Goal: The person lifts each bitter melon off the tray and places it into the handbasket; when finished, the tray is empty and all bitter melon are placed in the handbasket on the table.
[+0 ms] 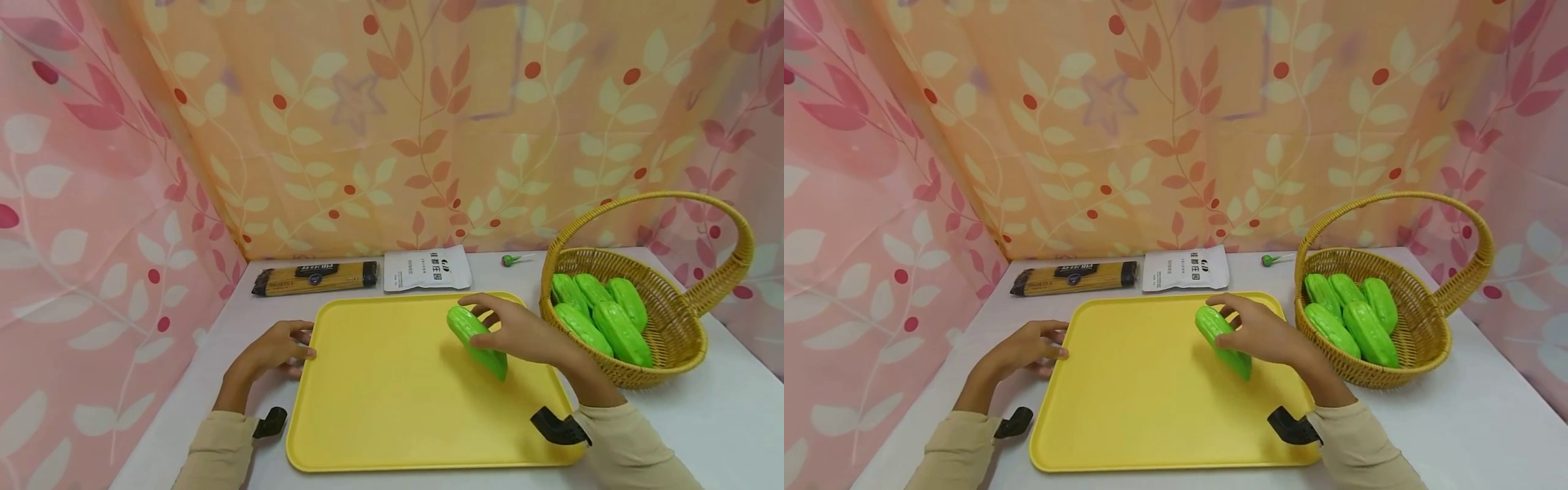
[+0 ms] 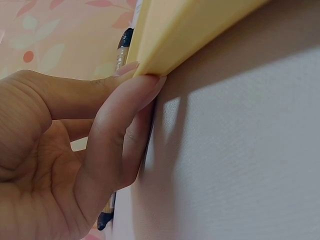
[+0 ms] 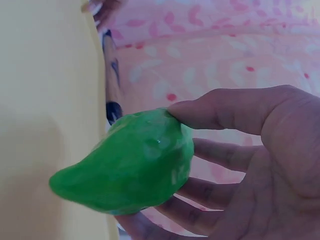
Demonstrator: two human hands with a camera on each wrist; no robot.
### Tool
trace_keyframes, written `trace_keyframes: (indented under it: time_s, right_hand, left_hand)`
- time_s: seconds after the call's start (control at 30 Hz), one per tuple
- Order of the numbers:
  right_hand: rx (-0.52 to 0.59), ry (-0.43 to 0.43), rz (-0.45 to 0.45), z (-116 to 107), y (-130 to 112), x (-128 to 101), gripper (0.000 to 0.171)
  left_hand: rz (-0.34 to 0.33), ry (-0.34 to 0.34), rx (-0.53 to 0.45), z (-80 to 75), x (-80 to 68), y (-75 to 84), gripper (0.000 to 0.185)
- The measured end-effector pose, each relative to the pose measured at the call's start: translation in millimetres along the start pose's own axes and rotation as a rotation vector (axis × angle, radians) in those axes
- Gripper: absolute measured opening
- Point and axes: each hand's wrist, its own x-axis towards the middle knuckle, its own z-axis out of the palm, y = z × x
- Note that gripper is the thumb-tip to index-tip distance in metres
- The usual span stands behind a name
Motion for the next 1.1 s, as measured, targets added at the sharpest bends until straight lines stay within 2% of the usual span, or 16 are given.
trace_keyframes:
  time_s: [0.2, 0.4, 0.57, 0.73, 0.93, 1.1]
  right_hand:
    - [-0.015, 0.014, 0.046, -27, 6, -21, 0.066]
    - [0.008, 0.061, 0.034, -52, 18, -34, 0.065]
    - [-0.079, 0.137, 0.07, -77, 31, -51, 0.065]
    - [-0.113, 0.216, 0.122, -106, 49, -73, 0.065]
    - [-0.132, 0.297, 0.26, -133, 76, -98, 0.077]
    - [-0.159, 0.385, 0.377, -147, 97, -116, 0.082]
  left_hand:
    - [-0.004, -0.002, 0.01, -1.1, 0.7, 1.5, 0.069]
    - [-0.01, 0.003, 0.023, -2.0, 0.4, 1.8, 0.069]
    - [-0.011, -0.004, 0.021, -1.4, -0.5, 0.6, 0.069]
    - [-0.002, -0.018, 0.011, -2.2, -1.2, 2.4, 0.069]
    - [-0.022, -0.024, -0.007, -2.5, -2.0, 3.5, 0.07]
    - [-0.016, -0.027, 0.0, -2.6, -1.7, 2.6, 0.071]
